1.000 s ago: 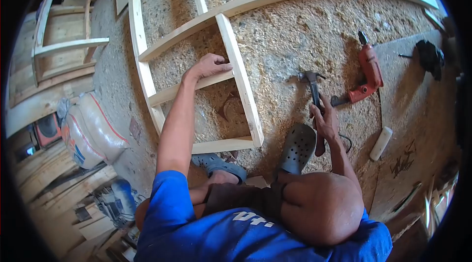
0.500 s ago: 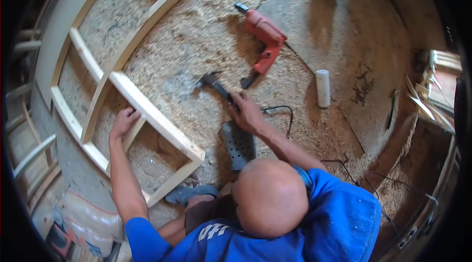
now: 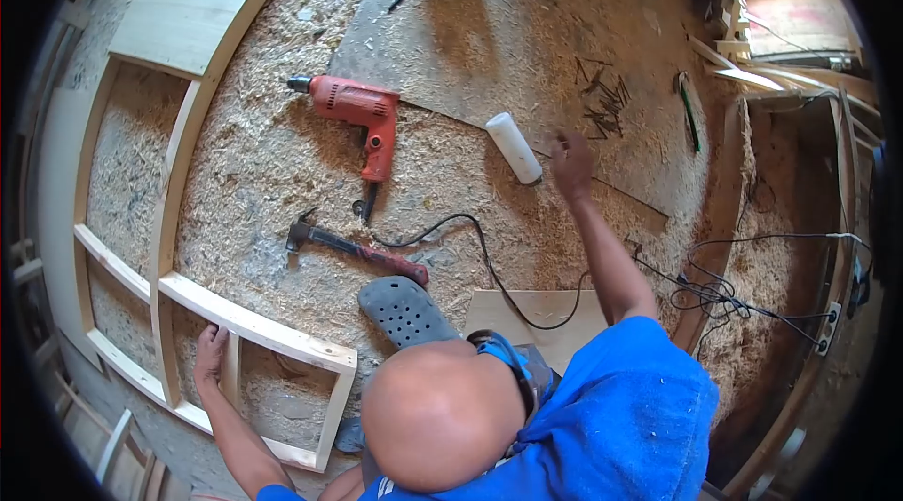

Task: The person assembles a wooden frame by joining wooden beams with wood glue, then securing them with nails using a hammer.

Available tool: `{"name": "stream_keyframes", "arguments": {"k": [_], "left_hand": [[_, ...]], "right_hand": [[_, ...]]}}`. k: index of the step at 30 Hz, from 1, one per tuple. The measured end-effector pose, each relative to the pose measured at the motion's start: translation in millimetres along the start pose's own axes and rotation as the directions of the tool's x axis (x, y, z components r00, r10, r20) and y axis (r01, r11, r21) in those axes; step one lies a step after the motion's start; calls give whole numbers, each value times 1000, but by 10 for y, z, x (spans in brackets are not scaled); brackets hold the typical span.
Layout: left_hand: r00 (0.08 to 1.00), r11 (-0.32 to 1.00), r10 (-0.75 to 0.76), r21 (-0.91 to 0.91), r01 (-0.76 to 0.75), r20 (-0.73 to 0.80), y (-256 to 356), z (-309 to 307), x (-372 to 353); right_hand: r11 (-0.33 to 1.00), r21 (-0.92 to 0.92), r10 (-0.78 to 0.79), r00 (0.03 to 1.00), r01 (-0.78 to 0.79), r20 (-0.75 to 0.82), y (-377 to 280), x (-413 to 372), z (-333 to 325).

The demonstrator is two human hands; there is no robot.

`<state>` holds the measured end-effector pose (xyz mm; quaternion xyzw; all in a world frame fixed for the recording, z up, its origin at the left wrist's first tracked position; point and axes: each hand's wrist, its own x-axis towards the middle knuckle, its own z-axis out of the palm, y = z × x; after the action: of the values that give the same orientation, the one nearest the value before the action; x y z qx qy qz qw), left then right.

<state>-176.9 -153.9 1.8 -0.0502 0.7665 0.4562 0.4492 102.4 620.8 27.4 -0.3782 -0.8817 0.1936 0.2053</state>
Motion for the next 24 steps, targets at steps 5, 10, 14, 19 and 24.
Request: {"name": "stream_keyframes", "arguments": {"k": [5,10,14,19,24], "left_hand": [[1000,1000,0,15,0,1,-6,-51,-21],[996,995,-83,51,84,-31,66,-10,-31],[988,989,-76,112,92,-136,138,118,-98],[981,983,-83,148,110,-178,113,97,-167],[980,976,-45,201,85,-193,180,190,-221]], "right_hand": [[873,-306,361,925,-379,-114,1440,283,-252],[860,-385,299,942,-335,-153,1570,545,-259],[838,-512,133,981,-187,-140,1311,853,-237],[768,-638,117,992,-56,54,1364,935,-133],[724,-666,-117,984,177,134,1521,973,-152]]}}
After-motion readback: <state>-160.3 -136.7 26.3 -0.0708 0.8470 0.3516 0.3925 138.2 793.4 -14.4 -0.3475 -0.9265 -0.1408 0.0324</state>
